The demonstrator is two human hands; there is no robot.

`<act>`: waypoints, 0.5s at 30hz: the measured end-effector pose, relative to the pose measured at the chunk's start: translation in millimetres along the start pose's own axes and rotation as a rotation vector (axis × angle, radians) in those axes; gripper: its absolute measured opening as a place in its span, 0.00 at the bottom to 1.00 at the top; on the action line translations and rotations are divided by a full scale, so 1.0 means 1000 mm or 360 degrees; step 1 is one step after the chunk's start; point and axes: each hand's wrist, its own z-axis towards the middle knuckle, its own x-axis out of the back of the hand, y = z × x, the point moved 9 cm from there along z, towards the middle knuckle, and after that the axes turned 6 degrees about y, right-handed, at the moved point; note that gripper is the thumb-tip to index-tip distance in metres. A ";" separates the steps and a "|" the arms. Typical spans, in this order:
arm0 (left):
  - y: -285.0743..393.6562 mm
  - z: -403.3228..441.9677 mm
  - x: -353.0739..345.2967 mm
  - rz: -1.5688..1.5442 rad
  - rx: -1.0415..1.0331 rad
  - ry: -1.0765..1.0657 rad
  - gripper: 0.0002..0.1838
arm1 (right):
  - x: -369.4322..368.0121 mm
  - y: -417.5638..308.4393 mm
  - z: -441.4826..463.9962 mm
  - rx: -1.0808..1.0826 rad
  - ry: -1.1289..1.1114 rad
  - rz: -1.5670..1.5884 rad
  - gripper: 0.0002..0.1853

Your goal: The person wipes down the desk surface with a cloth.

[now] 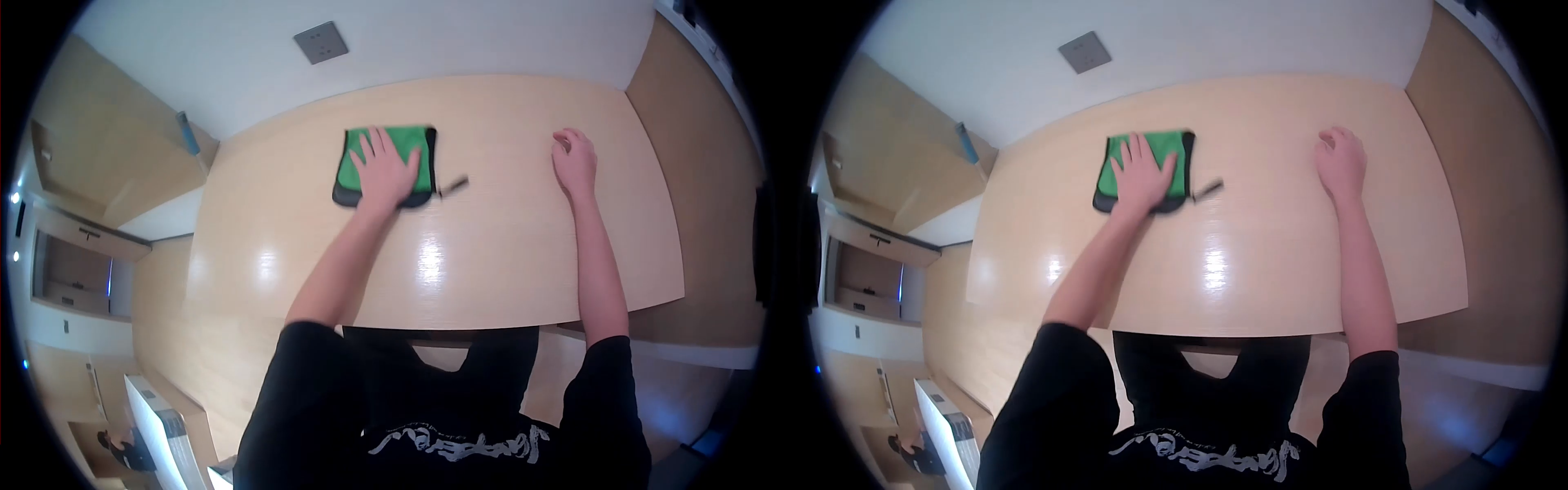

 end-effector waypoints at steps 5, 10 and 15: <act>-0.008 -0.157 0.076 -0.0018 -0.0383 -0.0108 0.44 | -0.003 0.010 0.000 -0.0044 -0.0025 0.0229 0.13; -0.037 -0.236 0.125 -0.0222 -0.0058 -0.0126 0.45 | -0.005 0.013 0.002 -0.0052 -0.0044 0.0268 0.13; -0.045 -0.241 0.120 -0.0143 0.0099 -0.0104 0.48 | -0.007 0.016 0.003 -0.0007 -0.0078 0.0211 0.12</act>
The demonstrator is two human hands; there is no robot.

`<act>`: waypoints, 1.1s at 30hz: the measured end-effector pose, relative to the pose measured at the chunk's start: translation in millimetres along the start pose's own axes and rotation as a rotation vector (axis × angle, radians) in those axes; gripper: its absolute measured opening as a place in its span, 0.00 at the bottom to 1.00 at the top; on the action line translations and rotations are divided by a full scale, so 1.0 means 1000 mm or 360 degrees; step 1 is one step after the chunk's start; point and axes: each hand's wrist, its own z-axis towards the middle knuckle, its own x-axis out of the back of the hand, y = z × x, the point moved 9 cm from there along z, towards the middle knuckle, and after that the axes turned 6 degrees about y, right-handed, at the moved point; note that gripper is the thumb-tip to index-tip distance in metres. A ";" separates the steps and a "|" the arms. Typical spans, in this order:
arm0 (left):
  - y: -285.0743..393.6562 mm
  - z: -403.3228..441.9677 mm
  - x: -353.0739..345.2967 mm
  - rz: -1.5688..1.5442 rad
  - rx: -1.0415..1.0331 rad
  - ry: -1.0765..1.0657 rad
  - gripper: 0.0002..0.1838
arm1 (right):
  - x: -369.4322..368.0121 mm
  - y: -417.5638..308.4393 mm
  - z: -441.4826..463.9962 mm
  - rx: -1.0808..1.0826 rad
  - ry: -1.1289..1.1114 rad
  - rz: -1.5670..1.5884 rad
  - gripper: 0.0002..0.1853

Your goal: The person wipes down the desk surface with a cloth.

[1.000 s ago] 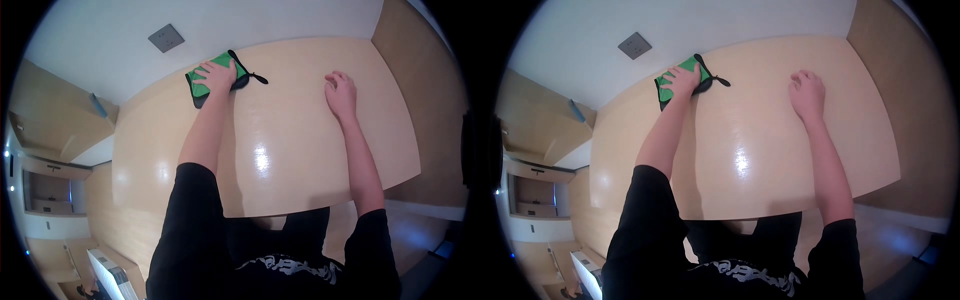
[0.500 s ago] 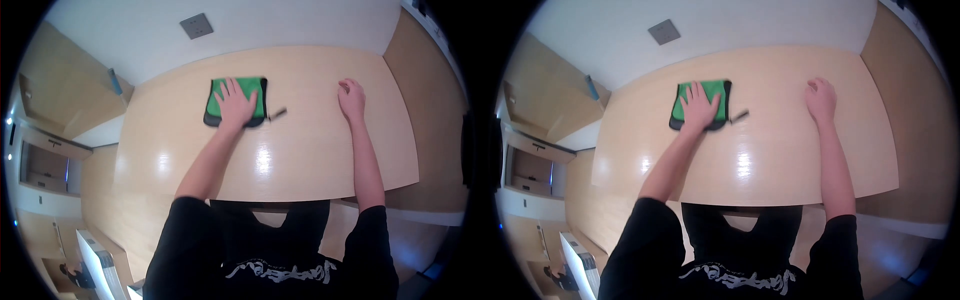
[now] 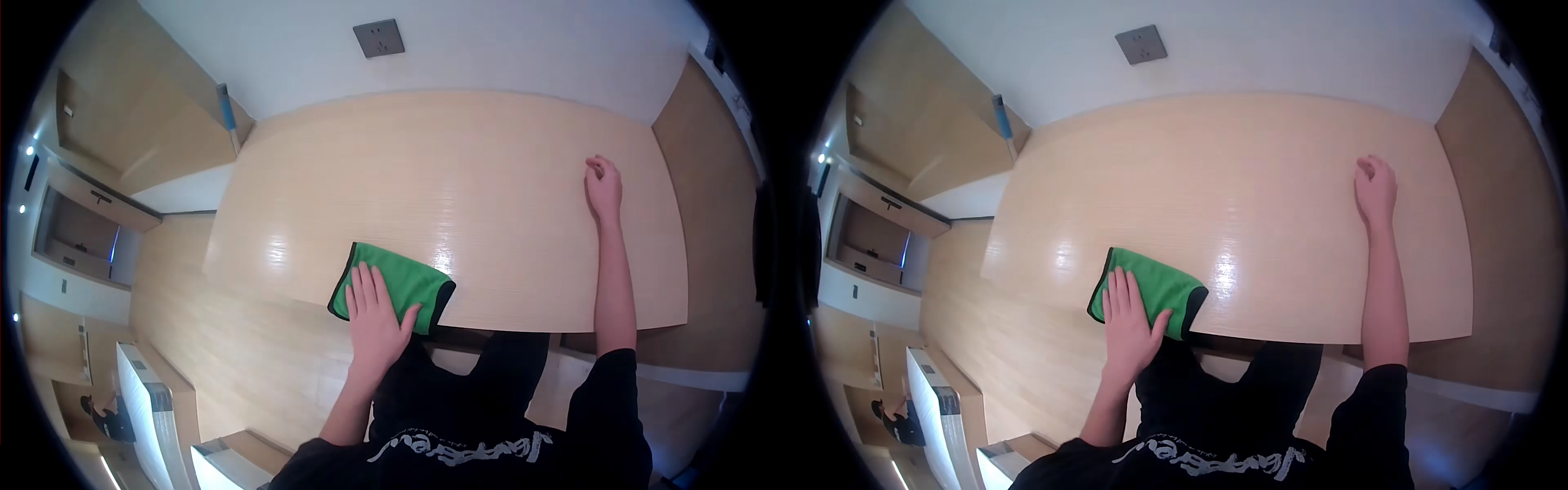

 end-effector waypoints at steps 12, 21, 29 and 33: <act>-0.018 0.239 -0.086 0.0158 0.0048 0.0071 0.52 | -0.002 0.004 0.000 0.0001 -0.0071 -0.0057 0.13; -0.024 0.391 -0.127 0.0205 0.0398 0.0106 0.53 | 0.009 -0.015 -0.005 -0.0071 -0.0053 -0.0195 0.14; -0.027 0.395 -0.129 0.0211 0.0334 0.0159 0.50 | 0.010 -0.017 -0.005 0.0061 0.0013 -0.0221 0.14; -0.027 0.333 -0.111 0.0207 0.0108 0.0150 0.48 | 0.007 -0.018 -0.001 0.0053 -0.0002 -0.0230 0.14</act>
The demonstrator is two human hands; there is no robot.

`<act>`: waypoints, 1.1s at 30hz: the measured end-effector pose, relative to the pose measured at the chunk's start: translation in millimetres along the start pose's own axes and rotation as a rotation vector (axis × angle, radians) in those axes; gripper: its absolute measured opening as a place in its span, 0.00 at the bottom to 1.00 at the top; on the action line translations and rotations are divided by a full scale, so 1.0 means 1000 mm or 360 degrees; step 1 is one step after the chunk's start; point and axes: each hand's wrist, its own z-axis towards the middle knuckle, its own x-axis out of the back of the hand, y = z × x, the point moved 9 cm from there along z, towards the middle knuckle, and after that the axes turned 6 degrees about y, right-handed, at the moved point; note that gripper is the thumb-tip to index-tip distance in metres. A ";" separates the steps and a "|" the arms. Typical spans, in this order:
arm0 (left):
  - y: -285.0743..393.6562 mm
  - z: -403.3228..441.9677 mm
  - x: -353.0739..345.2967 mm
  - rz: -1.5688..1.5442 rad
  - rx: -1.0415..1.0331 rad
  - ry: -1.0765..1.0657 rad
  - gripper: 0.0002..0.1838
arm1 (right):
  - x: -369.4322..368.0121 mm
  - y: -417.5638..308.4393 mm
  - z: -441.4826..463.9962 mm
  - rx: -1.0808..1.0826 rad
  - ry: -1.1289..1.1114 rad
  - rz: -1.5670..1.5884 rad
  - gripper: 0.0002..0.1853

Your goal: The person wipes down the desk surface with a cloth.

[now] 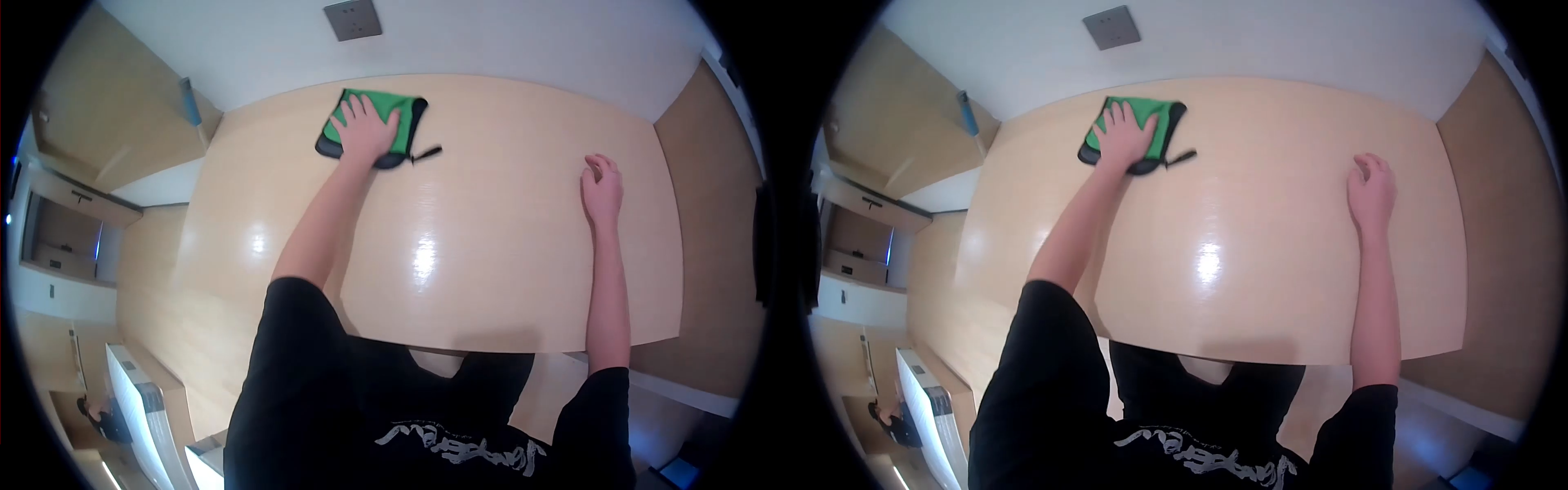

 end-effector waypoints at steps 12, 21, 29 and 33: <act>-0.079 -0.302 0.146 -0.0008 -0.0087 -0.0134 0.45 | -0.012 0.012 0.003 0.0107 -0.0107 0.0091 0.16; -0.084 -0.225 0.113 0.0005 -0.0064 -0.0063 0.47 | -0.018 -0.161 -0.070 0.0729 -0.0339 0.0173 0.17; -0.084 -0.058 0.047 0.0008 0.0186 0.0014 0.49 | -0.138 -0.283 -0.079 0.0792 -0.0846 -0.0188 0.39; -0.095 0.005 0.024 -0.0025 0.0289 0.0046 0.50 | -0.166 -0.281 -0.078 0.0686 -0.0803 -0.0285 0.40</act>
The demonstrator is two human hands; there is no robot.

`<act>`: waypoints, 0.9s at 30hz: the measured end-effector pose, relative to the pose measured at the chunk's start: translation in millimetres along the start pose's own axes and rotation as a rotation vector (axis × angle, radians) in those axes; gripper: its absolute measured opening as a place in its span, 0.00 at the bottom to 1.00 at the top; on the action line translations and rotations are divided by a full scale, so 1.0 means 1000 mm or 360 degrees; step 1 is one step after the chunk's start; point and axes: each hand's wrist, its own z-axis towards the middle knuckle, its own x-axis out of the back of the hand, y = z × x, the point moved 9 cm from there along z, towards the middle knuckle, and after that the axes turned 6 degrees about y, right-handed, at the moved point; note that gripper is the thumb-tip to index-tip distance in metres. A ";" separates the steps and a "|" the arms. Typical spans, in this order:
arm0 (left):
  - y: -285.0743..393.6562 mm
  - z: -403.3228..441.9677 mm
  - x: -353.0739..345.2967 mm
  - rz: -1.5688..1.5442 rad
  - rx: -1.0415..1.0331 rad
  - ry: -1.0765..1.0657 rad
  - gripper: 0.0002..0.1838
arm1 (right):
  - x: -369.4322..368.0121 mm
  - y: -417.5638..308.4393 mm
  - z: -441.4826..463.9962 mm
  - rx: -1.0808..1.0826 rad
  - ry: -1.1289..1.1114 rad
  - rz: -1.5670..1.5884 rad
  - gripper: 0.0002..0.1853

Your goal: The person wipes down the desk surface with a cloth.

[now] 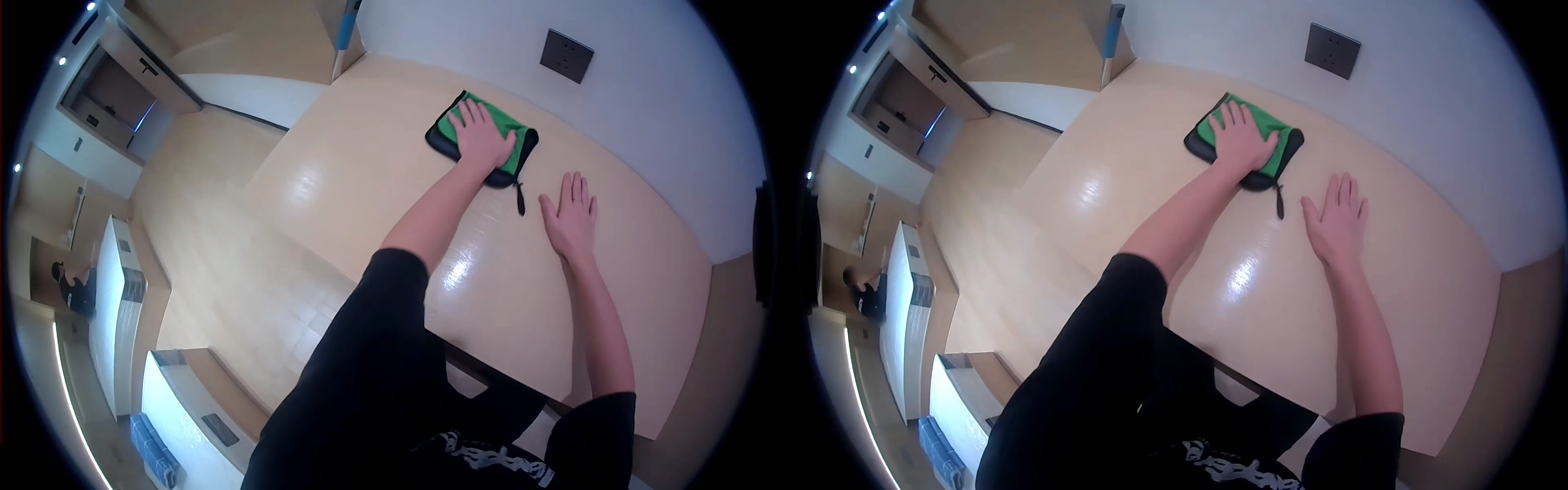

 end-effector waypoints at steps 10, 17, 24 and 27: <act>0.012 0.080 -0.025 0.0112 0.0102 0.0055 0.50 | 0.009 0.001 -0.004 -0.0046 -0.0004 -0.0103 0.42; -0.007 -0.010 0.007 -0.0146 -0.0261 0.0004 0.47 | 0.011 0.003 -0.001 -0.0063 0.0027 -0.0082 0.40; -0.104 -0.180 0.104 -0.0022 -0.0338 -0.0072 0.44 | 0.006 0.008 0.003 -0.0080 0.0086 -0.0003 0.39; -0.139 -0.238 0.139 0.0018 -0.0246 -0.0096 0.44 | 0.009 0.007 0.004 -0.0070 0.0083 -0.0015 0.39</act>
